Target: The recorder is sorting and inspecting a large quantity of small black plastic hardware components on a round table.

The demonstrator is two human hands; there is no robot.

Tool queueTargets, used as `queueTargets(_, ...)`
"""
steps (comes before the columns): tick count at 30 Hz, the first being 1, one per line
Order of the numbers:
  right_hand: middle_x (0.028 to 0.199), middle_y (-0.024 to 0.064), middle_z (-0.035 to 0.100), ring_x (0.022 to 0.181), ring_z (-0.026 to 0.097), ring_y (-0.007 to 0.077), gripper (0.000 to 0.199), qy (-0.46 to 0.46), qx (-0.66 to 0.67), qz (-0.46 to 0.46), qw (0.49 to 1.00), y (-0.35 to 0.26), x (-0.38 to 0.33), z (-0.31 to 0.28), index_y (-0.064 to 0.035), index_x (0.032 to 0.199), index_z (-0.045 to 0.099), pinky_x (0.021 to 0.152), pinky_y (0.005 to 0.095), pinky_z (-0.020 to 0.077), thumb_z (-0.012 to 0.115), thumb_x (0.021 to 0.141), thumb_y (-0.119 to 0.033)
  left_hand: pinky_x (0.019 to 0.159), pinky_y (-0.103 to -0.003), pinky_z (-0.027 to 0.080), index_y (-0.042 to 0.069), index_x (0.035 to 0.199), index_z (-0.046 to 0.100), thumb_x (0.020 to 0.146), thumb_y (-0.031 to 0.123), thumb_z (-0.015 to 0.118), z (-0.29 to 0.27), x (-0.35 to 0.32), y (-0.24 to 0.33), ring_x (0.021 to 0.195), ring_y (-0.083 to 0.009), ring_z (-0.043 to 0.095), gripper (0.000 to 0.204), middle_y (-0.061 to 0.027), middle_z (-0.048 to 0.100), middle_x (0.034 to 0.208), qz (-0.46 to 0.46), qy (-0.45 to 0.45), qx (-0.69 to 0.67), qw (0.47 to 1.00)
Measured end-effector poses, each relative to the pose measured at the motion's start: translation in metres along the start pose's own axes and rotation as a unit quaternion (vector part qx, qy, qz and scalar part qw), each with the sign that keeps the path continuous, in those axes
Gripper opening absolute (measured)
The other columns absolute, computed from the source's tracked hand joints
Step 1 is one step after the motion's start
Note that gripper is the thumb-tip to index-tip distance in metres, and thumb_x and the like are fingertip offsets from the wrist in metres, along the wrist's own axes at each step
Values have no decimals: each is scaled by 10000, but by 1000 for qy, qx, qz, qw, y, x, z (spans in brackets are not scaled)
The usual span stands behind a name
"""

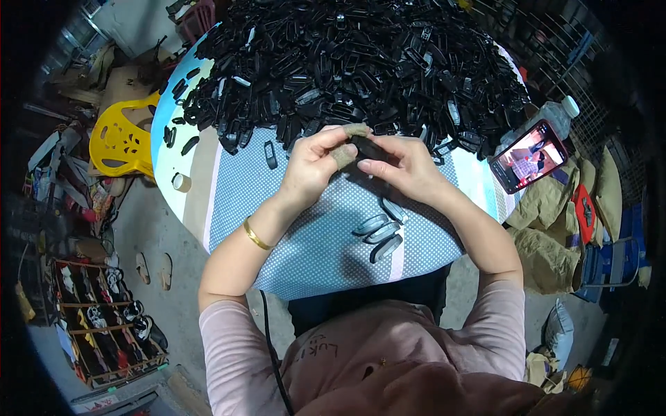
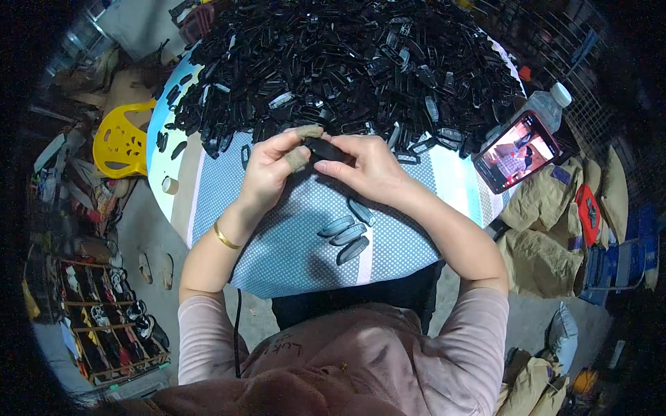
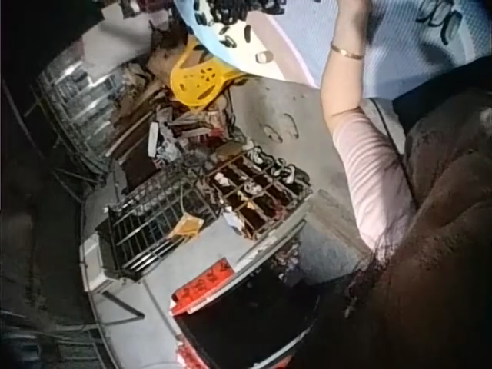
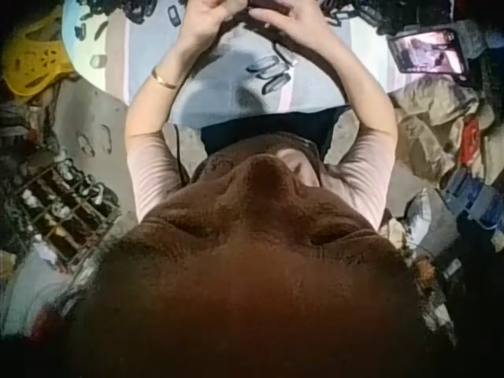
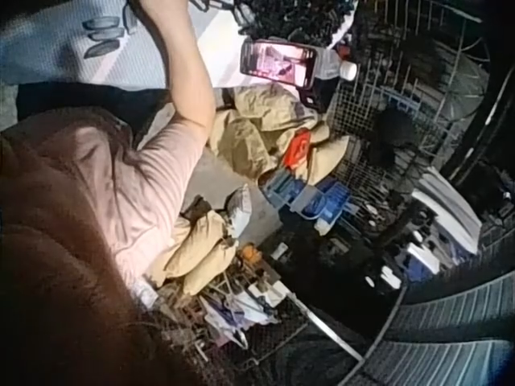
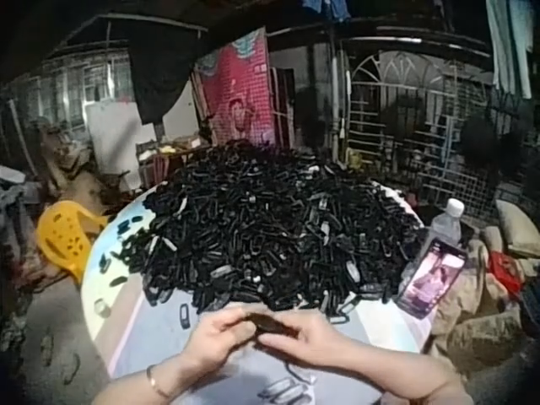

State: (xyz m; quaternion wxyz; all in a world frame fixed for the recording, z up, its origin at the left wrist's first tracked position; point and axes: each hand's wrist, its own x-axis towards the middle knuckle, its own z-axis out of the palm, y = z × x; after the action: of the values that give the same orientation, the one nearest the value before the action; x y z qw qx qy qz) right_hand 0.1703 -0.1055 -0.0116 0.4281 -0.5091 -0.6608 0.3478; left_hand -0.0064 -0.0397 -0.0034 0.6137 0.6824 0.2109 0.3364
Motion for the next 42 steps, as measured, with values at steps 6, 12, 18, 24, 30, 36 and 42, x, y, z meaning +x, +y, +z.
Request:
queueTargets(6, 708, 141, 626, 561, 585, 205, 306, 83, -87, -118, 986, 7, -3, 9, 15, 942, 644, 509, 289, 454, 691, 757, -224, 841, -254, 441, -31, 1041, 615, 790, -5, 543, 1, -3, 5, 931, -150, 564, 263, -79, 606, 995, 60, 2, 60, 996)
queueTargets(12, 790, 140, 636, 647, 617, 257, 300, 82, -131, -140, 978, 9, 2, 9, -6, 946, 639, 571, 326, 490, 703, 728, -202, 797, -249, 452, -20, 1024, 628, 781, 7, 564, 4, -2, 7, 903, -160, 570, 253, -86, 612, 986, 91, 29, 183, 978)
queueTargets(18, 871, 114, 625, 714, 624, 234, 275, 125, -321, -152, 926, 15, 12, -40, -20, 986, 619, 620, 297, 506, 650, 715, -57, 681, -312, 482, 23, 1060, 586, 733, 82, 652, 15, -5, 8, 776, -223, 576, 339, -111, 607, 804, 210, 78, 343, 912)
queueTargets(24, 831, 126, 646, 710, 626, 224, 167, 50, -271, -22, 961, 23, 8, -82, -5, 889, 650, 652, 305, 501, 632, 738, -72, 682, -295, 472, 27, 982, 607, 736, 109, 654, 17, -6, 17, 734, -184, 582, 263, -106, 591, 812, -5, -236, 328, 915)
queueTargets(30, 870, 115, 596, 821, 602, 288, 241, 4, -389, -18, 921, 13, 3, -60, -37, 915, 667, 733, 368, 487, 677, 684, -107, 748, -349, 434, 20, 972, 608, 755, 86, 605, 28, 6, -16, 829, -257, 510, 227, -115, 535, 889, 157, -122, 409, 891)
queueTargets(36, 788, 125, 551, 754, 584, 304, 169, 35, -424, -90, 901, 25, 6, -51, -7, 782, 606, 643, 386, 472, 675, 651, -88, 830, -362, 418, 10, 903, 551, 725, 79, 627, 31, 11, -21, 956, -284, 470, 205, -124, 492, 1035, 185, -125, 482, 847)
queueTargets(42, 749, 51, 597, 645, 553, 77, 214, 177, -162, -98, 966, 18, 13, -44, -5, 982, 585, 568, 229, 455, 556, 770, 3, 714, -277, 464, 6, 981, 574, 722, 60, 675, 21, 3, -6, 806, -179, 580, 283, -92, 592, 907, 26, -55, 313, 948)
